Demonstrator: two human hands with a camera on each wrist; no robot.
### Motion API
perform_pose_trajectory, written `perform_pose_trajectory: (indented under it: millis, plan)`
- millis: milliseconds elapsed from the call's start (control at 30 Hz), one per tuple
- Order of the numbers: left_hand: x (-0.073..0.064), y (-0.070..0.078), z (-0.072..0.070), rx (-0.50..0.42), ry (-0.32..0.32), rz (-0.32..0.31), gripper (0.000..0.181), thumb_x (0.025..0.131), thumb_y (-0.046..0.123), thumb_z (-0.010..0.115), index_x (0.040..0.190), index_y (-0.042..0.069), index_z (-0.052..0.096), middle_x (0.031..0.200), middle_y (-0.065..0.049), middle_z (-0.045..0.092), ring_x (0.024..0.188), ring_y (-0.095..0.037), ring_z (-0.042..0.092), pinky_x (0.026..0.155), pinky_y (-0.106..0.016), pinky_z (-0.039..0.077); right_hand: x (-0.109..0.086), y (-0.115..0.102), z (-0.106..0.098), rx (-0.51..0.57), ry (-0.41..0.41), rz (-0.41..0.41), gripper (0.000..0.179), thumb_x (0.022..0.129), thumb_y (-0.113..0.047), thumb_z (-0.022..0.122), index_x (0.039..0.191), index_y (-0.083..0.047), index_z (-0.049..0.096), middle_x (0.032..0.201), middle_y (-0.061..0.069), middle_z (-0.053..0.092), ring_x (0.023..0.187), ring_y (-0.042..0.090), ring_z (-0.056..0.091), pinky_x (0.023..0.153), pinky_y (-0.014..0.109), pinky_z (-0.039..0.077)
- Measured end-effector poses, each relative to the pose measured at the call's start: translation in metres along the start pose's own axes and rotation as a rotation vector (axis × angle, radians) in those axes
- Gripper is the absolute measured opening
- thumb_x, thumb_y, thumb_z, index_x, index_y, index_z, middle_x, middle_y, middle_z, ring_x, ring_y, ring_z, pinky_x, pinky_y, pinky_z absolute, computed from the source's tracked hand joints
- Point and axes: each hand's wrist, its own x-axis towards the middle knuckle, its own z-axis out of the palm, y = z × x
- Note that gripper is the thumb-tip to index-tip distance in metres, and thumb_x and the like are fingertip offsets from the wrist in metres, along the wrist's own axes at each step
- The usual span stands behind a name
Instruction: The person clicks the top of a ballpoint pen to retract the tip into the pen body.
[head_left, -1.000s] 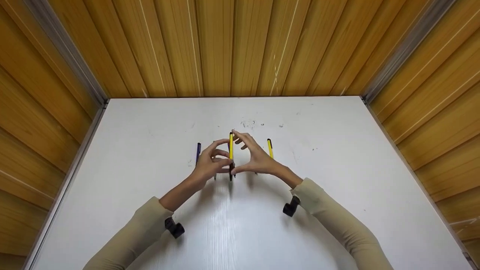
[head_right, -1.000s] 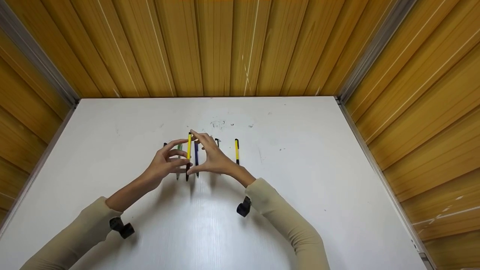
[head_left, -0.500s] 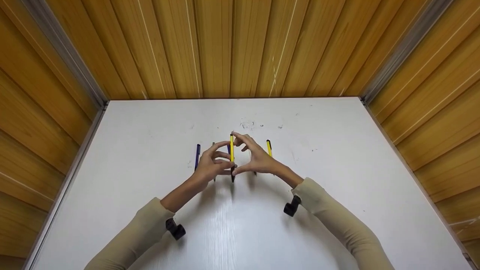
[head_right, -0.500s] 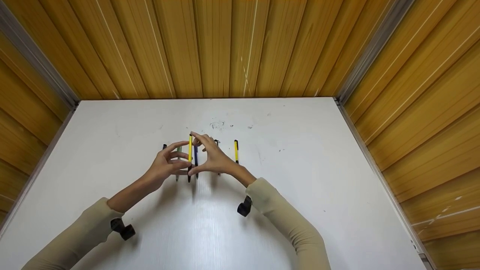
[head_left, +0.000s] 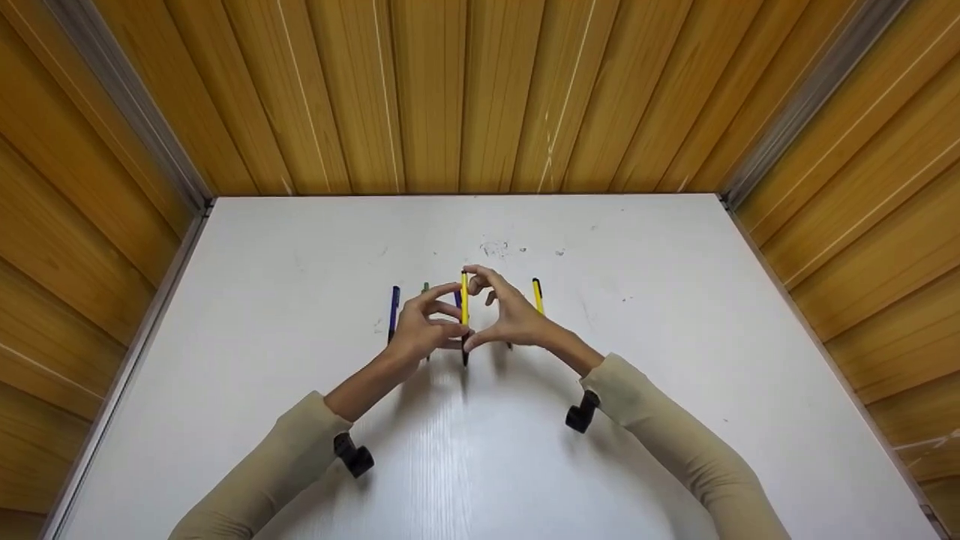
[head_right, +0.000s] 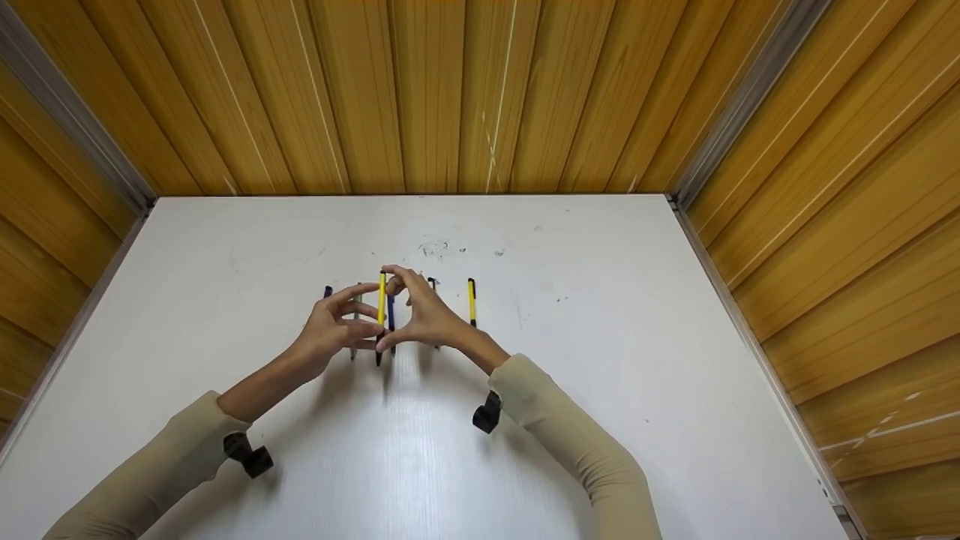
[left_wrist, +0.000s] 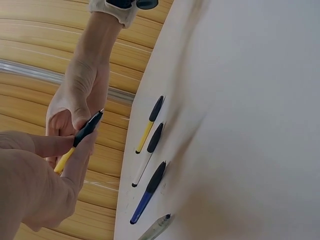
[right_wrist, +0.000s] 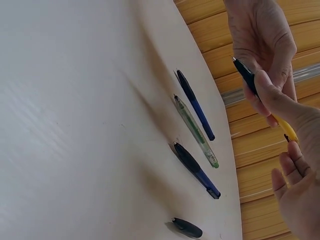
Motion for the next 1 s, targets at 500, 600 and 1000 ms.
perform_pose_trajectory:
  millis: [500,600,1000]
  plan:
    - [0.000,-0.002,-0.003,0.044,-0.017,0.013,0.070,0.086,-0.014,0.068,0.149,0.014,0.051,0.111,-0.016,0.063,0.086,-0.018,0.074,0.079,-0.041,0.067,-0.002,0.002,-0.002,-0.036,-0.050,-0.018,0.118,0.071,-0.018,0.095,0.162,-0.002,0.021,0.129,0.019,0.051,0.121,0.033,0.051,0.095,0.046,0.050]
    - [-0.001,-0.002,-0.004,0.043,-0.006,0.010,0.070,0.086,-0.014,0.068,0.148,0.014,0.052,0.110,-0.015,0.063,0.084,-0.016,0.073,0.079,-0.041,0.067,-0.002,0.000,-0.002,-0.009,-0.054,-0.013,0.116,0.072,-0.011,0.093,0.161,0.001,0.021,0.132,0.023,0.051,0.122,0.038,0.052,0.097,0.054,0.050]
    - [-0.002,-0.003,-0.021,0.103,0.085,0.025,0.067,0.086,-0.011,0.070,0.147,0.013,0.055,0.110,-0.016,0.065,0.088,-0.017,0.072,0.077,-0.039,0.067,-0.003,0.005,-0.009,-0.030,-0.032,0.009,0.104,0.076,-0.016,0.091,0.159,-0.004,0.030,0.135,0.017,0.054,0.120,0.031,0.056,0.095,0.047,0.054]
